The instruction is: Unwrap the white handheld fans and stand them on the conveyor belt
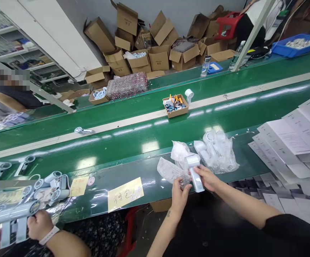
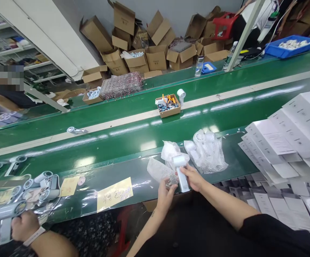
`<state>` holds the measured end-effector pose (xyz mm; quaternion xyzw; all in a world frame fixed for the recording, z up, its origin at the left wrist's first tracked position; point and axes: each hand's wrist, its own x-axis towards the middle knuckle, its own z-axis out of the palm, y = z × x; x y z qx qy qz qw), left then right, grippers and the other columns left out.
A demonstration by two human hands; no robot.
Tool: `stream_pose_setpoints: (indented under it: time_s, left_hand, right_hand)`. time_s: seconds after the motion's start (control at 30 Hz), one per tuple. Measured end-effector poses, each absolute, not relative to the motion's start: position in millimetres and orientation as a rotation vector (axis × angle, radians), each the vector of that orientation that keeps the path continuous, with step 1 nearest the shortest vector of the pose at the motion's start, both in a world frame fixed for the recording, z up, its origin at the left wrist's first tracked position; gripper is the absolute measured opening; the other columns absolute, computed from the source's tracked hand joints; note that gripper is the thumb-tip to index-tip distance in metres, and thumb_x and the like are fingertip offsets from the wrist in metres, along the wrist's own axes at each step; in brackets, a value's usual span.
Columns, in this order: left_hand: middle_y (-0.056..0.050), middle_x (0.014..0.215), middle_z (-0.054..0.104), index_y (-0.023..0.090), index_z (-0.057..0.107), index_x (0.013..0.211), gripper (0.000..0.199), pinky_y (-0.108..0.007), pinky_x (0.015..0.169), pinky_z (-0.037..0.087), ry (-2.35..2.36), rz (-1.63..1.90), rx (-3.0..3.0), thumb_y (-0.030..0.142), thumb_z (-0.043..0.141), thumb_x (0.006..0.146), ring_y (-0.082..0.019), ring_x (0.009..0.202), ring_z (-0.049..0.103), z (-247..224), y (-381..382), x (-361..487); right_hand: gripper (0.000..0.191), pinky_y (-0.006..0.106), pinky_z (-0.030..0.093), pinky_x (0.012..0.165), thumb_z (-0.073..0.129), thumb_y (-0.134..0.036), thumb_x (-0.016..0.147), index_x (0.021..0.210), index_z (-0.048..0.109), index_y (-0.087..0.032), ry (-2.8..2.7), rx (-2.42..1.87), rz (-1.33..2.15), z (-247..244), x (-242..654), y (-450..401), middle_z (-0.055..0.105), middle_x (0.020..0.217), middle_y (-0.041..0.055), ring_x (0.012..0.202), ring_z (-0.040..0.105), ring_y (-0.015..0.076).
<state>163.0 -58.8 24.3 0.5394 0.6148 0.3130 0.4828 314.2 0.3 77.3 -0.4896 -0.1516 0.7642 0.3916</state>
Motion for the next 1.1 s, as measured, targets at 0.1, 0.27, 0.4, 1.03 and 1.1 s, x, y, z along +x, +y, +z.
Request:
stream_pose_setpoints:
  time_s: [0.1, 0.27, 0.4, 1.03, 1.1]
  left_hand:
    - [-0.015, 0.105, 0.054, 0.013, 0.057, 0.102, 0.037, -0.039, 0.087, 0.042, 1.653, 0.348, 1.687, 0.034, 0.065, 0.073, -0.028, 0.102, 0.051, 4.4, -56.4, 157.2]
    - [-0.015, 0.094, 0.062, 0.014, 0.063, 0.094, 0.027, -0.037, 0.084, 0.042, 1.719, 0.135, 1.711, 0.015, 0.038, 0.086, -0.025, 0.094, 0.058, -5.6, -45.5, 146.7]
    - [-0.011, 0.091, 0.066, 0.014, 0.064, 0.092, 0.026, -0.036, 0.082, 0.043, 1.719, 0.466, 1.433, 0.023, 0.041, 0.084, -0.023, 0.089, 0.060, 24.9, -40.7, 151.9]
    - [-0.004, 0.076, 0.054, 0.018, 0.058, 0.079, 0.019, -0.029, 0.072, 0.040, 1.575, 0.835, 1.683, 0.023, 0.041, 0.088, -0.016, 0.077, 0.050, 114.0, -68.1, 172.9]
    - [-0.005, 0.076, 0.055, 0.018, 0.056, 0.082, 0.020, -0.029, 0.071, 0.041, 1.682, 0.846, 1.764, 0.018, 0.037, 0.088, -0.017, 0.076, 0.051, 111.7, -73.5, 171.0]
  right_hand:
    - [0.029, 0.031, 0.054, 0.067, 0.069, -0.033, 0.074, 0.096, 0.054, -0.021, -0.345, -1.387, 1.925, 79.1, 358.7, -8.2, 0.063, 0.083, 0.0011, 0.078, 0.063, 0.0161]
    - [0.039, 0.028, 0.053, 0.059, 0.070, -0.031, 0.073, 0.105, 0.051, -0.021, -0.455, -1.338, 2.176, 84.8, 405.3, -28.0, 0.060, 0.081, 0.0014, 0.074, 0.062, 0.0162]
    - [0.058, 0.027, 0.051, 0.054, 0.073, -0.028, 0.066, 0.115, 0.044, -0.023, -0.544, -1.189, 2.404, 86.6, 397.6, -28.6, 0.060, 0.088, 0.0017, 0.071, 0.064, 0.0173]
    - [0.041, 0.026, 0.048, 0.061, 0.074, -0.026, 0.060, 0.095, 0.052, -0.018, -0.925, -1.360, 2.345, 108.0, 362.5, -1.0, 0.063, 0.077, -0.0012, 0.064, 0.059, 0.0121]
    - [0.037, 0.026, 0.048, 0.054, 0.072, -0.029, 0.063, 0.091, 0.052, -0.018, -0.869, -1.386, 2.334, 111.3, 360.6, -1.3, 0.063, 0.076, -0.0001, 0.059, 0.059, 0.0126]
